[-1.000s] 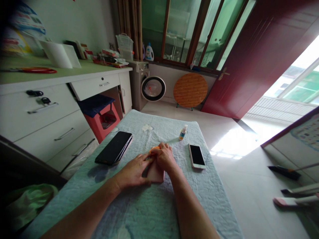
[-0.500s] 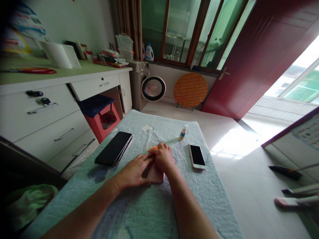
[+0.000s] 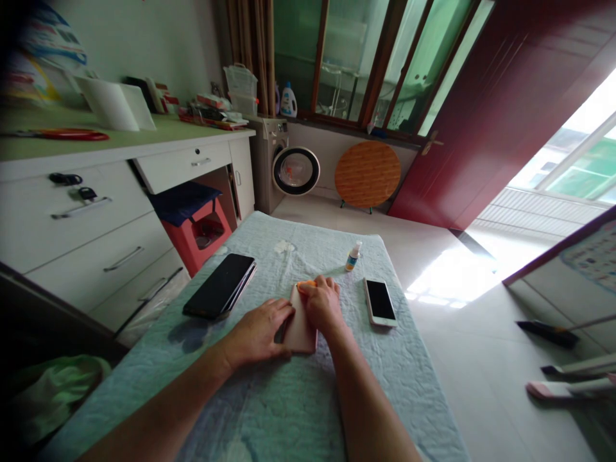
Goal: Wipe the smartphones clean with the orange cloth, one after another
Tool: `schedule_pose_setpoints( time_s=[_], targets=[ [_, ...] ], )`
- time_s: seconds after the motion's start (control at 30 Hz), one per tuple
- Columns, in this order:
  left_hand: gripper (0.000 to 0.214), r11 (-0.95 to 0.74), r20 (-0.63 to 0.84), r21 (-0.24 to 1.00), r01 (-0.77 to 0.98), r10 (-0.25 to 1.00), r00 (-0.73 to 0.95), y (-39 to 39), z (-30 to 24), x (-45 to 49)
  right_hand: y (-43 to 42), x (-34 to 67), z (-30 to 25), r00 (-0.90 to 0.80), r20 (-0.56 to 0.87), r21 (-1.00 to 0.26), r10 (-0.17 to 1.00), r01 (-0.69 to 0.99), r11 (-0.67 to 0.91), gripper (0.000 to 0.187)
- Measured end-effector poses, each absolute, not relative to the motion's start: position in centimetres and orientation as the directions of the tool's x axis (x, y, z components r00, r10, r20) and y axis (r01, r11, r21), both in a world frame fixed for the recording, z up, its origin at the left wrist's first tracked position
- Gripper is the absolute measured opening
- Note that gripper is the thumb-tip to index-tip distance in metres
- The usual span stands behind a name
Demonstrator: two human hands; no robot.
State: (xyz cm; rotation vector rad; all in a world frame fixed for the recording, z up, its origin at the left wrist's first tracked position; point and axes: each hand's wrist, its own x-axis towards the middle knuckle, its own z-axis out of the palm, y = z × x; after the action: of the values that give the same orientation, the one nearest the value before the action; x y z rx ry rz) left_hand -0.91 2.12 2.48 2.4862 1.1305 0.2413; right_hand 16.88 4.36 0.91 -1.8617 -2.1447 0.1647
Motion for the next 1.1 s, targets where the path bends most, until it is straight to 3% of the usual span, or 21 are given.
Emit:
schedule_pose_setpoints(
  time_s=[0.33,0.87,1.1],
  targets=[
    [0.056,-0.613,0.016,0.386,0.689,0.751,0.66,2.1,2.4,-0.9,4.0,18.3,1.3,0.063,0.165,-0.266,0.984,0.964,-0.017,0.026],
    [0.059,-0.6,0.024,0.438,0.669,0.752,0.659,2.0,2.4,-0.8,4.5,15.1,0.4,-0.153,0.234,-0.268,0.96,0.939,0.214,0.026],
    [0.054,-0.602,-0.006,0.395,0.694,0.754,0.657,2.1,2.6,-0.8,4.6,15.9,0.5,-0.133,0.198,-0.267,0.971,0.946,0.184,0.028]
  ],
)
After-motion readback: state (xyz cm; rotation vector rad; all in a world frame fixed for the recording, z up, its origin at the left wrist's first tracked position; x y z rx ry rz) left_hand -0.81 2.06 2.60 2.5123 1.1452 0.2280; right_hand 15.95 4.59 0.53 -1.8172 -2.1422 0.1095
